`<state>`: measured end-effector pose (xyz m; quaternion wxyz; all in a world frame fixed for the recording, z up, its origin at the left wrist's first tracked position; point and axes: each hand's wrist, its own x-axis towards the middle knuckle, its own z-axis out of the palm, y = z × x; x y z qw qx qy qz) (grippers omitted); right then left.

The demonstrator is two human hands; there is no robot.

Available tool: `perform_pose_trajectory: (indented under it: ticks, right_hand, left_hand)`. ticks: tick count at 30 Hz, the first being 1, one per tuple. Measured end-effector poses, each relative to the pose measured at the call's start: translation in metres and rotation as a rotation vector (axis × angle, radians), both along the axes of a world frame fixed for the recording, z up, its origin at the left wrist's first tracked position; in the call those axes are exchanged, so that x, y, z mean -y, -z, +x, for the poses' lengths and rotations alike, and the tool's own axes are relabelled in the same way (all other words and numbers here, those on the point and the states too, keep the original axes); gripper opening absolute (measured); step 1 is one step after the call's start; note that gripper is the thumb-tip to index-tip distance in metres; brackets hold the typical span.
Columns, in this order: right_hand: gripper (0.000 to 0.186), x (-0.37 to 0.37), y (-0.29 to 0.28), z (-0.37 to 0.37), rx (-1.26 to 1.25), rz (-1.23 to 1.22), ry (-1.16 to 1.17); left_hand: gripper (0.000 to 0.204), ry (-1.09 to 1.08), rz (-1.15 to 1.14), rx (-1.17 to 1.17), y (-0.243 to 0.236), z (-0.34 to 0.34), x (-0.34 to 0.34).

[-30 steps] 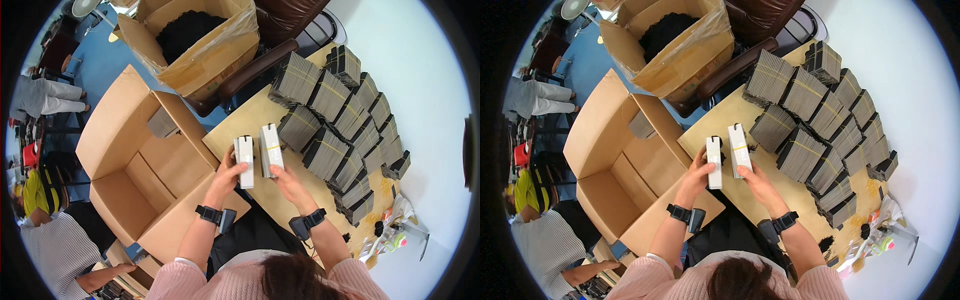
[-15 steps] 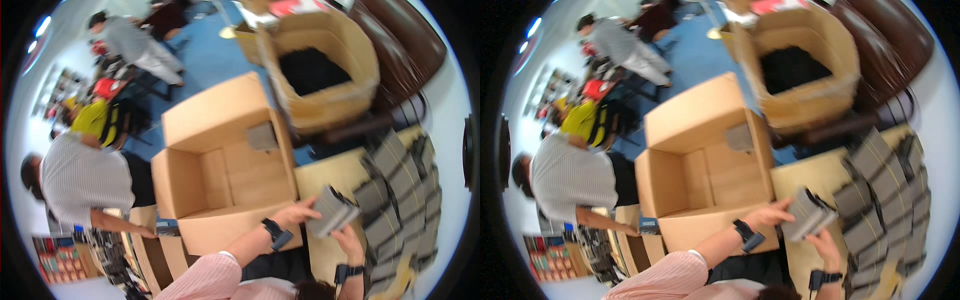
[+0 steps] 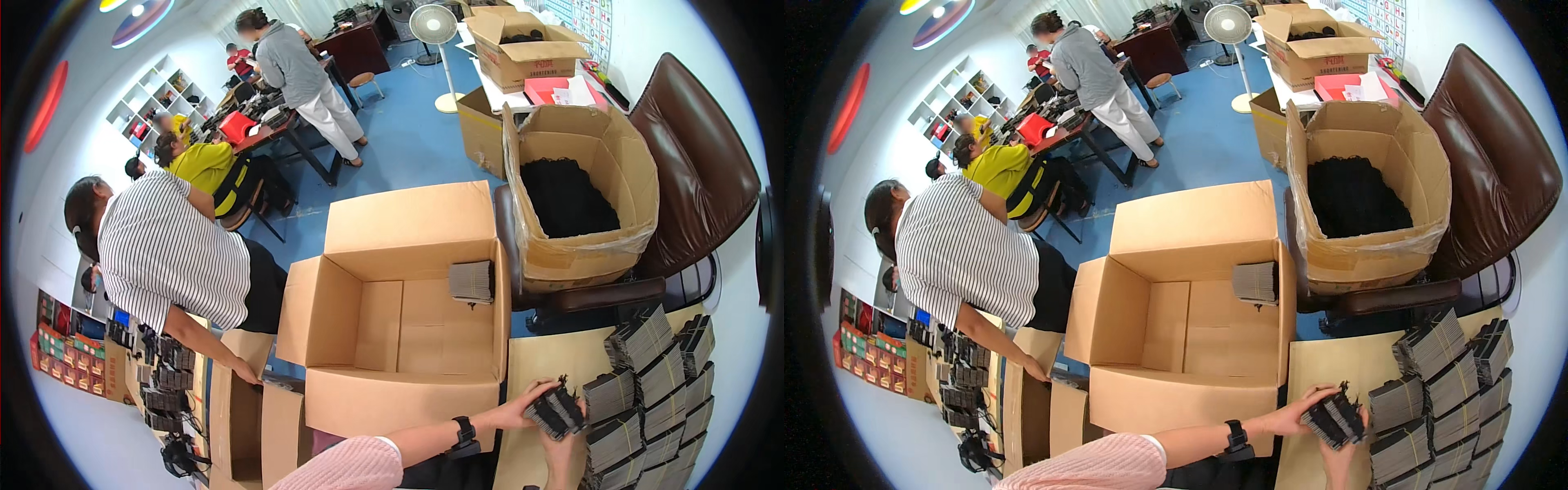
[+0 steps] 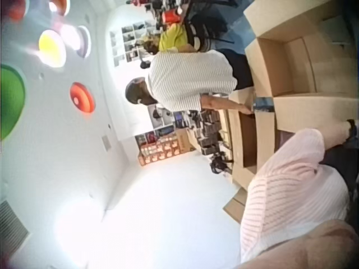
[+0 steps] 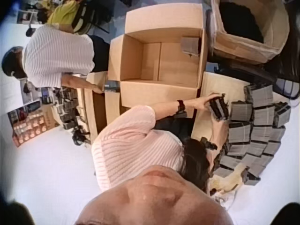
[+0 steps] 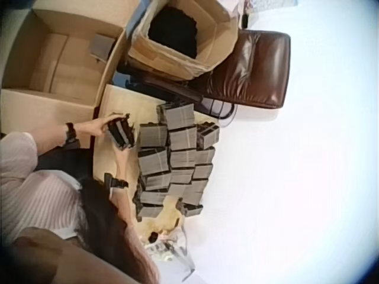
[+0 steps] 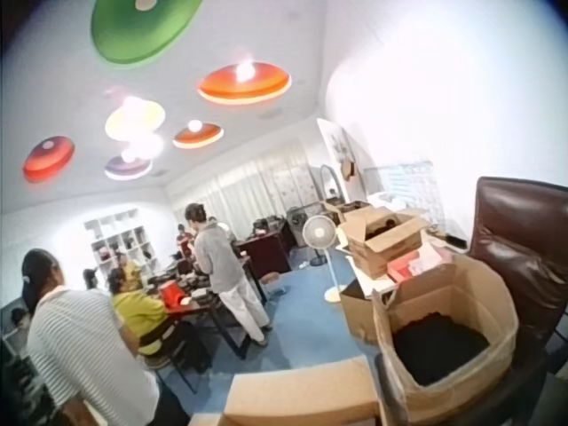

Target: Packing bundles of cards or cards-like objects into a cardboard box.

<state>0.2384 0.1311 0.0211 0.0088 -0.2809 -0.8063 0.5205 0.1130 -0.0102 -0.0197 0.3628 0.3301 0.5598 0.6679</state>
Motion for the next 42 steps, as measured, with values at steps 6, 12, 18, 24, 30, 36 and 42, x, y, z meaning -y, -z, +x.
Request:
perform_pose_trajectory:
  ticks: [6,12,18,24,30,36,42]
  right_hand:
    - [0.099,0.005,0.001,-0.014,-0.029,-0.169,-0.056]
    - [0.091,0.013,0.015,-0.006,-0.155,-0.190,0.053]
    - [0.088,0.006,0.029,-0.003,-0.181,-0.322,0.054]
    - [0.070,0.006,0.075,0.009,-0.181,-0.005,0.071]
    - [0.072,-0.003,0.085,0.021,-0.161,-0.250,0.047]
    - [0.085,0.017,0.031,0.035,-0.198,-0.422,0.161]
    - [0.089,0.030,0.003,0.038,-0.310,-0.631,0.363]
  left_hand:
    - [0.097,-0.043,-0.018,-0.098,0.012,0.014,0.000]
    - [0.097,-0.008,-0.031,-0.053,0.008,0.016,0.006]
    - [0.094,0.004,-0.102,-0.084,0.007,0.007,0.008]
    - [0.089,0.000,-0.184,-0.197,0.023,0.011,0.005]
    - [0.092,0.028,-0.350,-0.135,0.020,0.013,0.005]
    - [0.092,0.072,-0.401,-0.294,-0.006,0.007,0.019]
    - [0.088,0.150,-0.333,0.263,-0.032,-0.015,0.007]
